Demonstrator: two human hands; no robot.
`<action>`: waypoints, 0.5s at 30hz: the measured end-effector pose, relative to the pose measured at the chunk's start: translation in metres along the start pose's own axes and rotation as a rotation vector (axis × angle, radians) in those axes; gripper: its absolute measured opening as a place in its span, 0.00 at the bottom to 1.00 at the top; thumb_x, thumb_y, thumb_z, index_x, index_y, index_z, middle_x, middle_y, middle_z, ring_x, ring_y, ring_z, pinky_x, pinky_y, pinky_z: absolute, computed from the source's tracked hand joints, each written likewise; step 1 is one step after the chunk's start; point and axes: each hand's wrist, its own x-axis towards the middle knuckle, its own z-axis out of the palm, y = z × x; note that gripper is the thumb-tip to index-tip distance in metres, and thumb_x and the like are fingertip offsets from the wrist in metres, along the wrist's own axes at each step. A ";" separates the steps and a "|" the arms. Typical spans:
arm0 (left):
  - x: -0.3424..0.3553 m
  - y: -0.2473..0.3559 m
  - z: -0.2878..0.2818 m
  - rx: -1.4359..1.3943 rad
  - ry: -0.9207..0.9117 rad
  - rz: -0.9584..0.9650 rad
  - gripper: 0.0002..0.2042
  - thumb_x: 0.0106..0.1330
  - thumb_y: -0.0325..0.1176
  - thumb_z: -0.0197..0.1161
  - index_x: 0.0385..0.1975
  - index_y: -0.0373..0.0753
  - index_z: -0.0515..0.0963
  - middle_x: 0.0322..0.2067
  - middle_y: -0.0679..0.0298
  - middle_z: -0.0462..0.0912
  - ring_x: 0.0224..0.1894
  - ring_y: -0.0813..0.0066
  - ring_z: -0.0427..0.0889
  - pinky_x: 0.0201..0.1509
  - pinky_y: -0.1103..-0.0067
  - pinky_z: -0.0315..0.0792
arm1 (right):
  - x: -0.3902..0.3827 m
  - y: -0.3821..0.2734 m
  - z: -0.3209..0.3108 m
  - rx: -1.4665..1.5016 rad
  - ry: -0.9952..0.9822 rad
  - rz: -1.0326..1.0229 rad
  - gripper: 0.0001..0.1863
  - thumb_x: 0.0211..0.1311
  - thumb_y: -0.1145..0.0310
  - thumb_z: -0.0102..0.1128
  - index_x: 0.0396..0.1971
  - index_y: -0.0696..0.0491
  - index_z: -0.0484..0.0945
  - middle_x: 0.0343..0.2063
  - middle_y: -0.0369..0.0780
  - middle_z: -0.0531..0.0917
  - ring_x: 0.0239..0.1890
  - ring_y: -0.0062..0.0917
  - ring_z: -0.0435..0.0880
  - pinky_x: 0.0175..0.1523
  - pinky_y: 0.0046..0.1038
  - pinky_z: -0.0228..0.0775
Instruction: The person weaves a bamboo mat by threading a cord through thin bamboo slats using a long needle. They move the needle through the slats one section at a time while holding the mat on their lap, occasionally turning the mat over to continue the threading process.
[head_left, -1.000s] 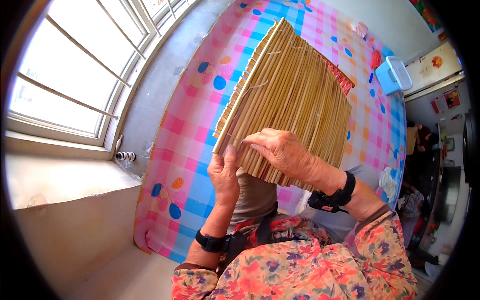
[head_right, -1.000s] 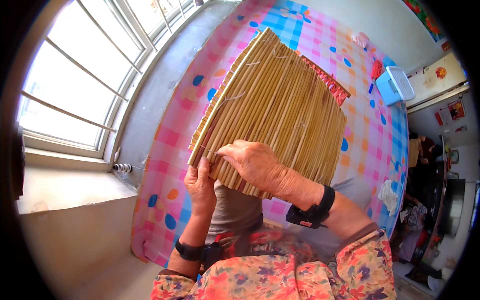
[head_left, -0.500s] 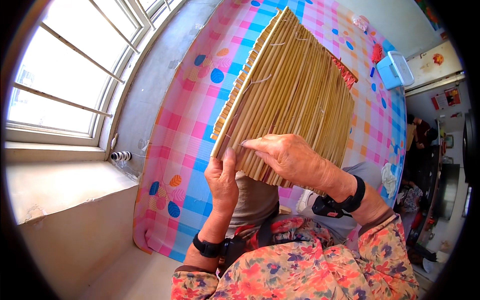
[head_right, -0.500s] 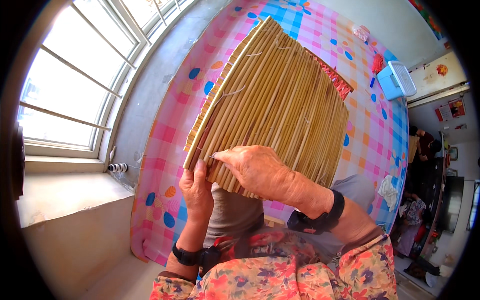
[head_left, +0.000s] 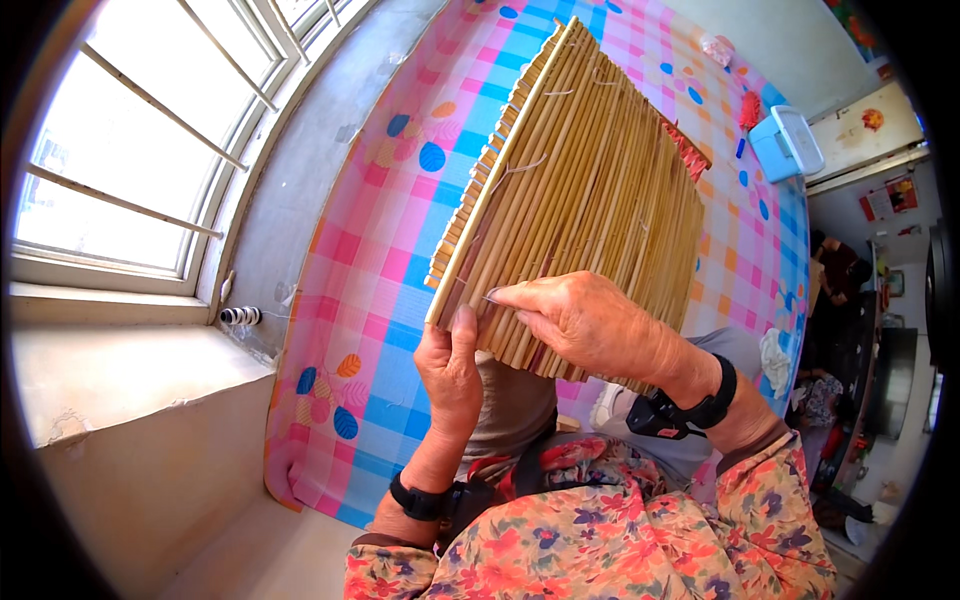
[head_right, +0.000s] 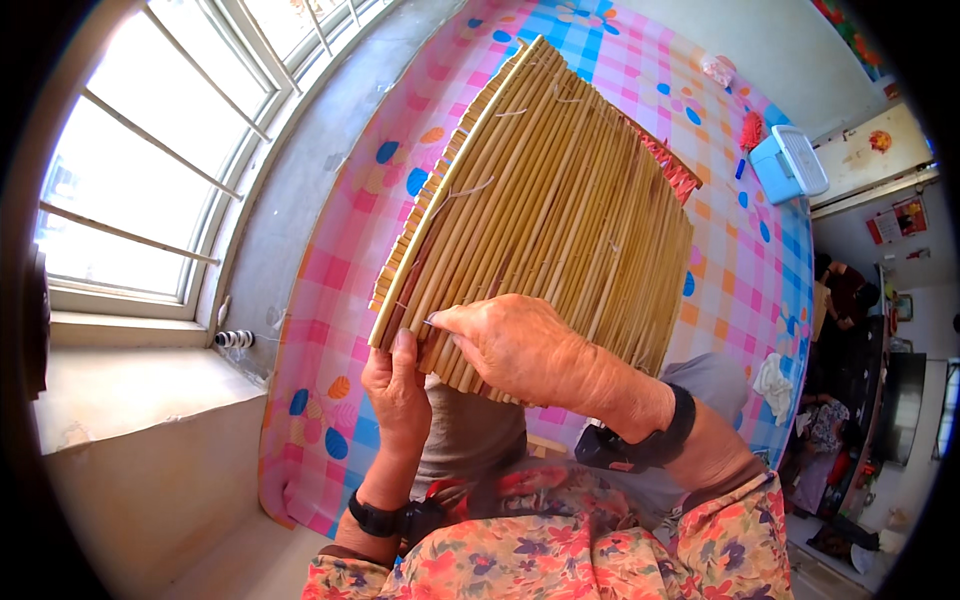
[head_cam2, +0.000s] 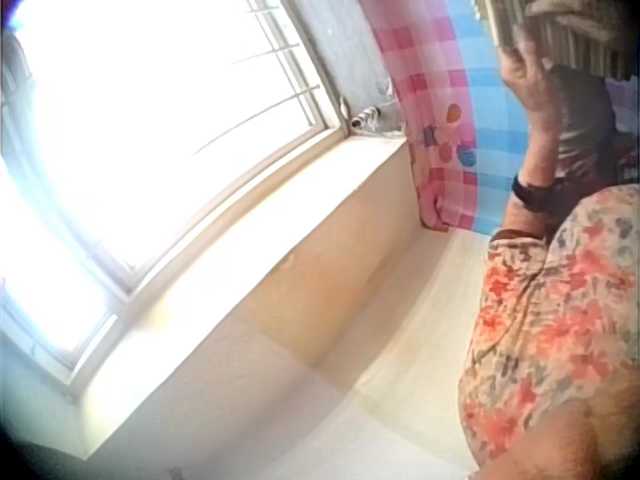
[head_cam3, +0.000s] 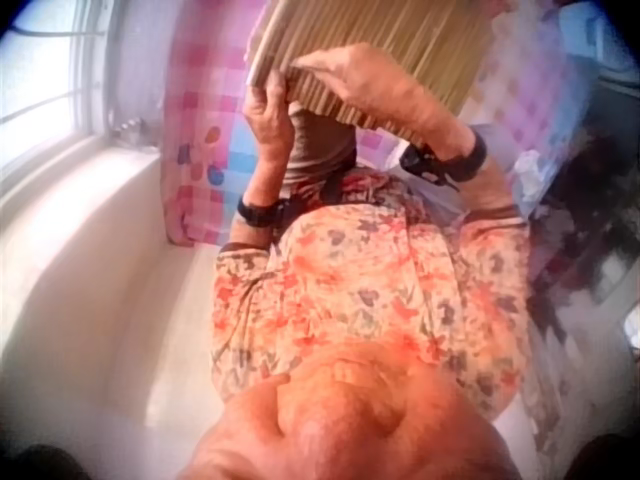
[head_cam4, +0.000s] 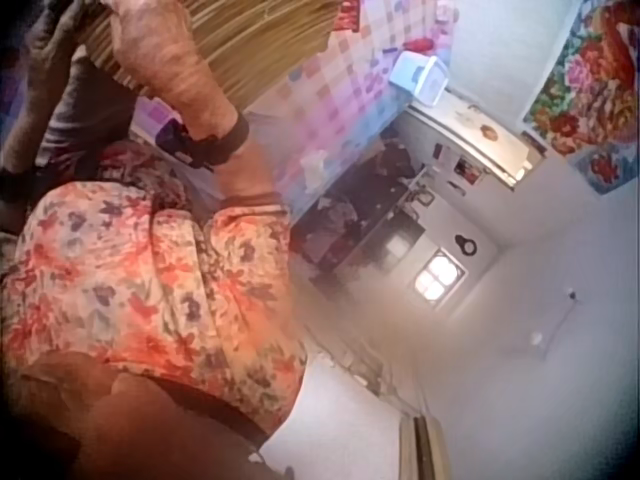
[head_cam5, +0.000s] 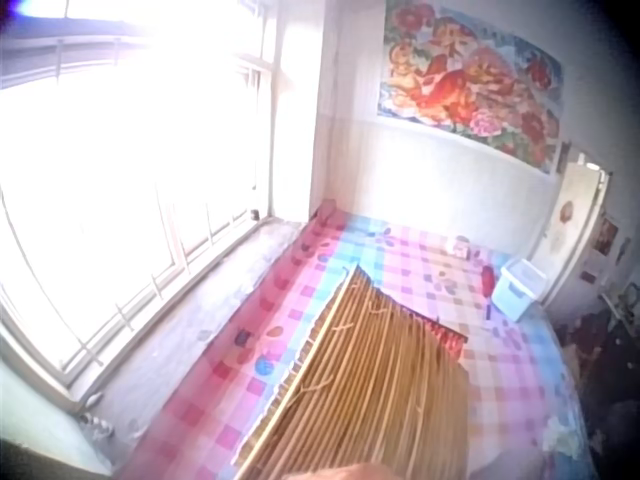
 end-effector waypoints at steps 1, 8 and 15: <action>0.000 0.000 0.001 -0.004 0.005 0.008 0.14 0.72 0.31 0.52 0.51 0.28 0.71 0.44 0.59 0.80 0.46 0.79 0.77 0.51 0.80 0.73 | 0.000 -0.001 0.000 0.004 -0.002 0.014 0.15 0.60 0.71 0.50 0.45 0.56 0.78 0.34 0.47 0.83 0.36 0.43 0.82 0.41 0.40 0.75; -0.006 0.002 0.002 0.136 -0.011 0.050 0.14 0.72 0.31 0.53 0.50 0.28 0.72 0.41 0.60 0.81 0.43 0.80 0.78 0.48 0.81 0.73 | -0.001 -0.015 -0.010 0.039 -0.079 0.136 0.14 0.60 0.73 0.54 0.45 0.59 0.78 0.38 0.51 0.82 0.40 0.45 0.82 0.43 0.36 0.75; -0.013 0.000 0.007 0.235 -0.024 0.088 0.12 0.71 0.31 0.54 0.47 0.29 0.75 0.37 0.62 0.82 0.39 0.81 0.78 0.43 0.82 0.72 | -0.003 -0.025 -0.019 -0.125 -0.115 0.136 0.12 0.60 0.73 0.54 0.41 0.59 0.78 0.32 0.51 0.82 0.36 0.46 0.81 0.40 0.38 0.74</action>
